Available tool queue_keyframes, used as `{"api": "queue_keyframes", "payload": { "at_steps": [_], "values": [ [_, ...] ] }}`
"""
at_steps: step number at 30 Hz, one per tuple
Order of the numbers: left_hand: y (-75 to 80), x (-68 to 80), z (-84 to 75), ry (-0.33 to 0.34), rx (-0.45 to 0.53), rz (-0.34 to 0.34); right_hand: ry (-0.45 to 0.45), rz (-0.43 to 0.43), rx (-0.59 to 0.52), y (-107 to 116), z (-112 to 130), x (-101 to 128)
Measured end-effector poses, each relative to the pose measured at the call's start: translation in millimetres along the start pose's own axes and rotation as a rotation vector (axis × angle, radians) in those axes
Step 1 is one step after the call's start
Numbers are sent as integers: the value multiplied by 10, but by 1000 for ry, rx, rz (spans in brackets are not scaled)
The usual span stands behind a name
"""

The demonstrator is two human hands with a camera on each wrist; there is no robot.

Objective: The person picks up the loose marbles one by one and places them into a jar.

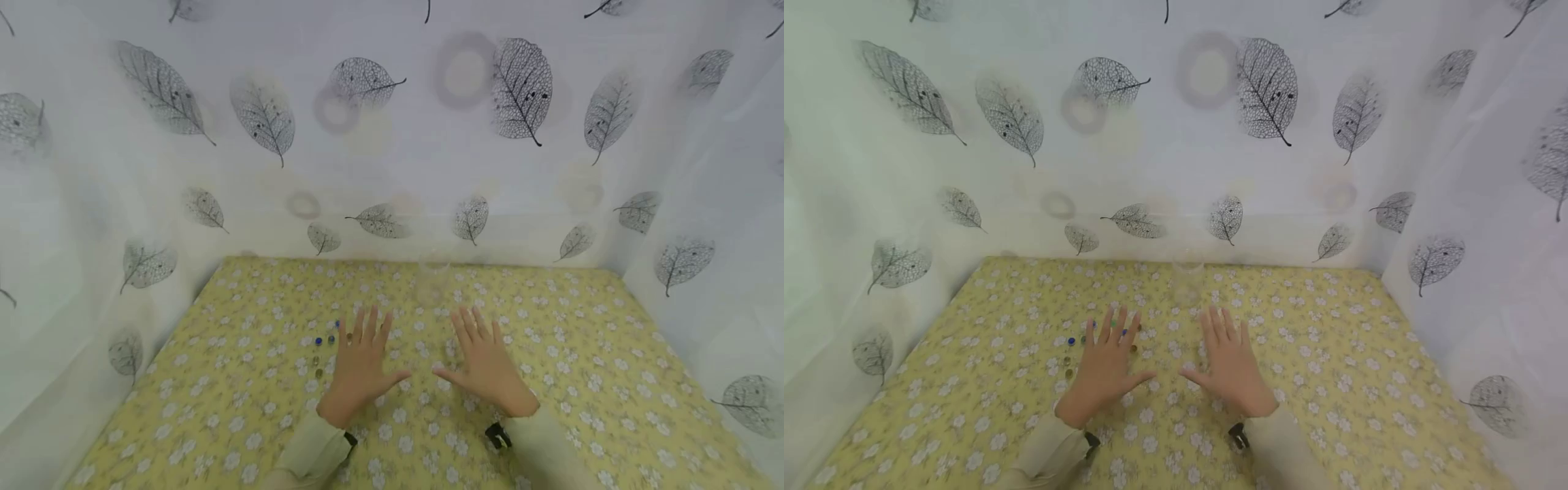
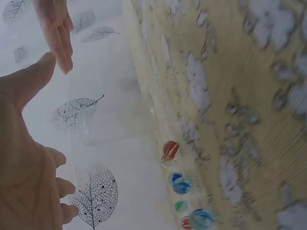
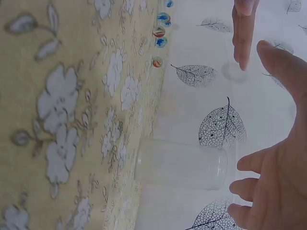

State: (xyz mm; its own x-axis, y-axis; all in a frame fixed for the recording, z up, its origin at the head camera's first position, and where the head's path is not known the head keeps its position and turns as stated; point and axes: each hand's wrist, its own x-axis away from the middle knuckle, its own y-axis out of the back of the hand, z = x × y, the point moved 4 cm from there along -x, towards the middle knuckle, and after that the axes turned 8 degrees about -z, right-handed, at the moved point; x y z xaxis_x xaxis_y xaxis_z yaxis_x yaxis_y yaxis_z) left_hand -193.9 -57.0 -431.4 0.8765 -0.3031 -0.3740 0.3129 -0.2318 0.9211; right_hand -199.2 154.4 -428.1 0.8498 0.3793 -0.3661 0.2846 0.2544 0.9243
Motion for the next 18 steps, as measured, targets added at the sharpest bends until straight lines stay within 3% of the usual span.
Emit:
{"api": "queue_keyframes", "payload": {
  "at_steps": [12,18],
  "values": [
    [155,-499,150,-40,-99,-1,3,-14,-17,85,-229,-357],
    [118,-768,220,-68,-120,10,-36,37,-97,45,-423,-567]
  ]
}}
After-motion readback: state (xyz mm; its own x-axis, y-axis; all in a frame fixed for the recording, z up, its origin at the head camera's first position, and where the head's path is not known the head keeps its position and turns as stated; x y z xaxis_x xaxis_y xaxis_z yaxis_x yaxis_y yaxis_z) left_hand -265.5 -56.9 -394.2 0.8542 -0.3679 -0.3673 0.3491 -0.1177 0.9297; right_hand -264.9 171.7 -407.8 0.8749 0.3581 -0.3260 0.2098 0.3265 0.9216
